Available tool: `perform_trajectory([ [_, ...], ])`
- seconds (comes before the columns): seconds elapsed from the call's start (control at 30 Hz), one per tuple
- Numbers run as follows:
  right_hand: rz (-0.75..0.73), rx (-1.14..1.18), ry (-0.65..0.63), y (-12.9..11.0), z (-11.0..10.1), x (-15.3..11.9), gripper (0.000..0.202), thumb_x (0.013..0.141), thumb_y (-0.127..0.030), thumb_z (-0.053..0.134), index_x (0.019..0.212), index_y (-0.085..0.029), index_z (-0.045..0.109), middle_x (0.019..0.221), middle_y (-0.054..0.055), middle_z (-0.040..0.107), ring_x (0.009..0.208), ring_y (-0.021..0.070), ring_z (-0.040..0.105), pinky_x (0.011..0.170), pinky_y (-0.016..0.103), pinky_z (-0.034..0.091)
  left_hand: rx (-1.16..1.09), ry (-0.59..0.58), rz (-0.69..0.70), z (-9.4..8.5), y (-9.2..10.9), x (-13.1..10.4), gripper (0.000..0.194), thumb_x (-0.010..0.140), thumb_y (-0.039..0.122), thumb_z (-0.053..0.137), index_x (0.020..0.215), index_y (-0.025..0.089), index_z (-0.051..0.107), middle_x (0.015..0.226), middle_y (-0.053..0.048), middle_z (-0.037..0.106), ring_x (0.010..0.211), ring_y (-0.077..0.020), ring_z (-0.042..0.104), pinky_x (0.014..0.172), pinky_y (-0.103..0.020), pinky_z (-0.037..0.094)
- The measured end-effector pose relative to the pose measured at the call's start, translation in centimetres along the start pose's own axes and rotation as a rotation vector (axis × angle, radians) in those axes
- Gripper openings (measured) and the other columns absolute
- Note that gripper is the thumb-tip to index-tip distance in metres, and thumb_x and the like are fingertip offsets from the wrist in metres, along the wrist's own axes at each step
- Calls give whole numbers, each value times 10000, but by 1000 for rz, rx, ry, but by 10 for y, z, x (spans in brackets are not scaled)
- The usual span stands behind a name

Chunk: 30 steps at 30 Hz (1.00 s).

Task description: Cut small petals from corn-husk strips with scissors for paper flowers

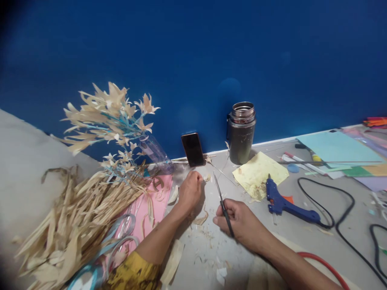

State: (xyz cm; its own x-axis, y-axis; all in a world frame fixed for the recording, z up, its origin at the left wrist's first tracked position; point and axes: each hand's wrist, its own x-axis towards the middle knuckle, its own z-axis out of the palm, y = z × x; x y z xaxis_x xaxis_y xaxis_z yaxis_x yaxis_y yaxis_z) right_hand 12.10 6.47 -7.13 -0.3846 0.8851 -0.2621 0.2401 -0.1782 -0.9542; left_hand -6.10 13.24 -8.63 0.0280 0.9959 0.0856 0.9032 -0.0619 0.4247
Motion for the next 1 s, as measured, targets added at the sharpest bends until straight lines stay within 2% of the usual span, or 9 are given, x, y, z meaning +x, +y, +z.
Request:
perform_trajectory([
  [0.13,-9,-21,5,0,0,0,172,746,-351,647,741,-209,549,579,-48,498,540,127,450,484,228,340,-167,49,-6,-8,-10,15,188,906,177,436,852,206,613,883,-44,668,810,-174,604,745,-283,415],
  [0.23,-11,-28,10,-1,1,-1,192,737,-367,655,740,-206,551,577,-45,492,535,126,440,484,230,339,-193,133,-80,-26,-28,25,283,886,121,360,955,202,622,880,-39,684,804,-164,609,736,-269,426],
  [0.37,10,-48,9,-1,2,-2,214,731,-383,663,741,-201,551,584,-47,477,543,121,416,483,227,333,-160,188,-184,-48,-49,33,309,858,136,326,925,178,624,742,-28,645,672,-172,572,643,-271,411],
  [0.5,10,-62,-4,0,4,-2,209,741,-384,654,750,-204,548,588,-48,474,552,126,422,484,228,336,-102,93,-187,-50,-54,34,270,856,157,378,971,173,622,782,-40,666,673,-169,573,650,-272,402],
  [0.67,7,-77,-6,5,5,-2,189,753,-368,641,753,-206,542,582,-52,468,539,123,423,473,226,326,15,-139,-134,-44,-55,22,132,824,235,520,779,195,638,792,-67,690,745,-204,610,685,-292,402],
  [0.73,-1,-81,-11,7,5,-2,182,766,-362,633,758,-205,542,584,-51,474,540,122,429,473,224,329,68,-205,-132,-41,-54,14,79,767,261,610,793,196,646,787,-78,692,750,-227,620,686,-304,407],
  [0.8,-9,-87,-24,8,5,-2,170,774,-352,626,764,-204,544,585,-50,479,541,122,434,475,223,335,115,-229,-131,-39,-53,7,121,745,254,637,845,189,655,855,-104,697,794,-247,633,708,-316,414],
  [0.9,-18,-109,-21,8,6,-3,159,766,-341,630,754,-206,547,575,-51,479,533,122,435,469,224,335,160,-215,-127,-38,-49,-1,143,814,189,525,864,173,658,999,-149,682,869,-250,639,741,-323,414],
  [1.0,-18,-97,-14,7,6,-3,181,743,-353,656,741,-206,551,568,-55,479,519,118,427,465,223,331,165,-195,-132,-41,-46,-7,204,862,173,445,871,170,648,973,-139,684,857,-232,638,726,-314,408],
])
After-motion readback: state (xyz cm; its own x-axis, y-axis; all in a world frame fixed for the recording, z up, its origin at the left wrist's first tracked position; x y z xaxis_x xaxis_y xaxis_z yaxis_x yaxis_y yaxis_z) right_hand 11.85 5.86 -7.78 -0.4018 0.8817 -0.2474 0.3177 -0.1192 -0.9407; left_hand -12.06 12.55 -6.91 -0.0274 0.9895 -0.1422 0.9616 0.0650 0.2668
